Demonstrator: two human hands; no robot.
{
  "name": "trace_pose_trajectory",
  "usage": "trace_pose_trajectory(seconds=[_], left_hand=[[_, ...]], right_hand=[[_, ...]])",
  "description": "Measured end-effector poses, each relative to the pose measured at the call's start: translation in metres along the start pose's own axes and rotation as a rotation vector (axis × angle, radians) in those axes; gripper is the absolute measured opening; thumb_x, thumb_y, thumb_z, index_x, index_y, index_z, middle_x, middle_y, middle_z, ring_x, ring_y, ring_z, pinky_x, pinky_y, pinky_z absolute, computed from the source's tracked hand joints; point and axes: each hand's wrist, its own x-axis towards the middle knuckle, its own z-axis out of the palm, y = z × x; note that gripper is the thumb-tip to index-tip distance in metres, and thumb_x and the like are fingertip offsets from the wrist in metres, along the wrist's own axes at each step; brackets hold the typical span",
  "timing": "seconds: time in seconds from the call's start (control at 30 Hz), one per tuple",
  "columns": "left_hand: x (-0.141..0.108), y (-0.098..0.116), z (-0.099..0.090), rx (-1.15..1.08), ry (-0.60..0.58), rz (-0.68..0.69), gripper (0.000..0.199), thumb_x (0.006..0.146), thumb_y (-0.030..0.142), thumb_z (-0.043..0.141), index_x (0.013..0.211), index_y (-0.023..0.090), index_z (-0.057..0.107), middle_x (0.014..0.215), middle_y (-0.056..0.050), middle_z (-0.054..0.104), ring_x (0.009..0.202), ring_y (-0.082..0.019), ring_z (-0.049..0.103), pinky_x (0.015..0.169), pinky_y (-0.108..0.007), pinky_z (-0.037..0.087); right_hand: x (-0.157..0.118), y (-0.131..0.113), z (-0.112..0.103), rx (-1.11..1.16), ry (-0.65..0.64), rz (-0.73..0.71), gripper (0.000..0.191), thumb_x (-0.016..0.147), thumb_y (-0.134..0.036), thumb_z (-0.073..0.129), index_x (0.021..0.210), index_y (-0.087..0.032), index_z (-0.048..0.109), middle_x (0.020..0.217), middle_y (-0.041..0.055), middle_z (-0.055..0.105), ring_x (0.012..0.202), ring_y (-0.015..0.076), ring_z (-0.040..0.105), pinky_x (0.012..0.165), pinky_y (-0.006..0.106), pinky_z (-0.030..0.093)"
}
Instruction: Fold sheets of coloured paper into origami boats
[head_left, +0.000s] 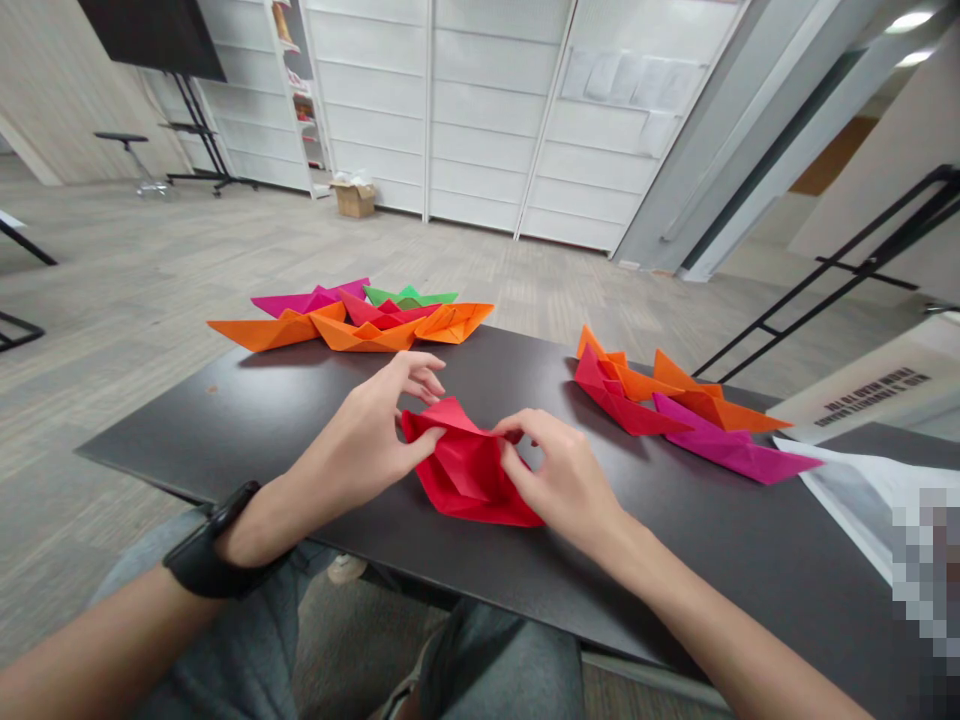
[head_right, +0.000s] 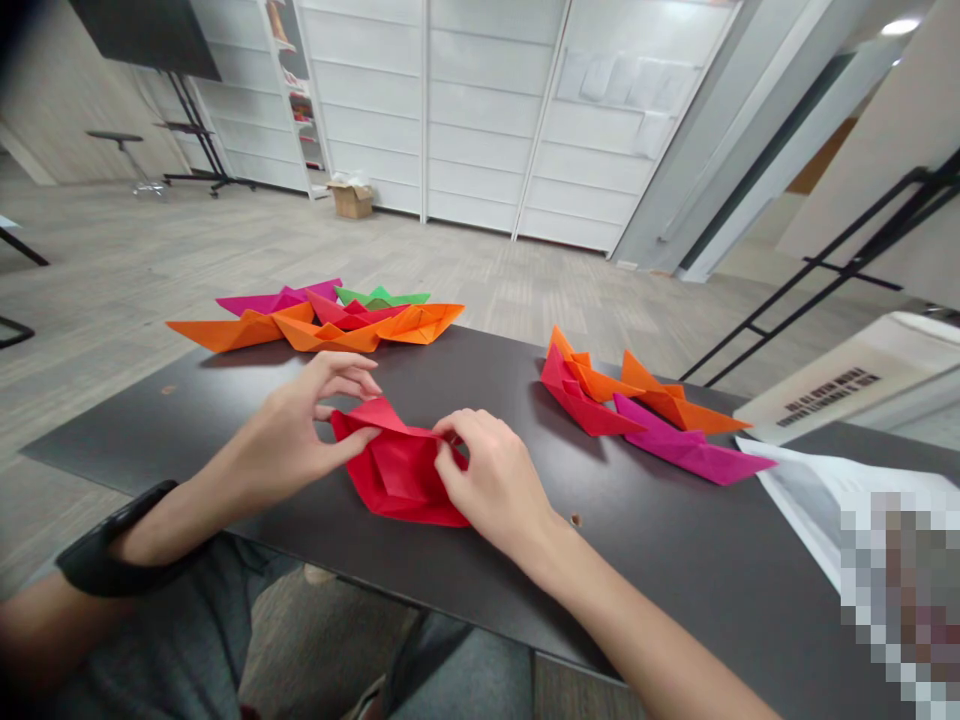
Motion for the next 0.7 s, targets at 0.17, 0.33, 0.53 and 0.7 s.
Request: trace_pose_trajectory(seconds=[0.17, 0.33, 0.53, 0.7], left_hand=[[0.004, -0.011, -0.002, -0.199, -0.153, -0.279, 0.040, 0.073, 0.019, 0.062, 0.111, 0.019, 0.049, 0.100, -0.008, 0.069, 0.082, -0.021, 0.073, 0.063, -0.031, 0.060], [0.000, 0.000, 0.002, -0.022, -0.105, -0.159, 0.040, 0.071, 0.010, 0.057, 0.110, 0.019, 0.051, 0.103, -0.008, 0.067, 0.094, -0.022, 0.069, 0.068, -0.031, 0.059], [0.000, 0.011, -0.006, 0.295, 0.191, 0.252, 0.023, 0.086, 0.016, 0.060, 0.108, 0.020, 0.056, 0.107, -0.009, 0.061, 0.101, -0.023, 0.059, 0.085, -0.038, 0.051], [0.003, 0.005, -0.016, 0.399, -0.144, 0.507, 0.017, 0.088, 0.033, 0.067, 0.099, 0.020, 0.066, 0.102, -0.007, 0.067, 0.096, -0.023, 0.059, 0.085, -0.036, 0.045]], right_hand=[[0.010, 0.008, -0.007, 0.183, -0.006, 0.213, 0.014, 0.082, -0.015, 0.053, 0.085, -0.021, 0.066, 0.086, 0.0024, 0.072, 0.078, 0.0177, 0.066, 0.069, 0.029, 0.049], [0.011, 0.006, -0.007, 0.238, -0.022, 0.237, 0.014, 0.083, -0.020, 0.053, 0.083, -0.020, 0.067, 0.083, 0.0021, 0.072, 0.077, 0.0177, 0.065, 0.071, 0.030, 0.049], [0.016, 0.016, -0.010, 0.506, -0.106, 0.390, 0.015, 0.078, -0.033, 0.061, 0.075, -0.019, 0.064, 0.075, 0.0033, 0.071, 0.069, 0.0171, 0.063, 0.062, 0.028, 0.047], [0.021, 0.019, -0.015, 0.675, -0.172, 0.481, 0.018, 0.071, -0.035, 0.068, 0.072, -0.017, 0.065, 0.069, 0.0017, 0.068, 0.062, 0.0141, 0.059, 0.056, 0.026, 0.043]])
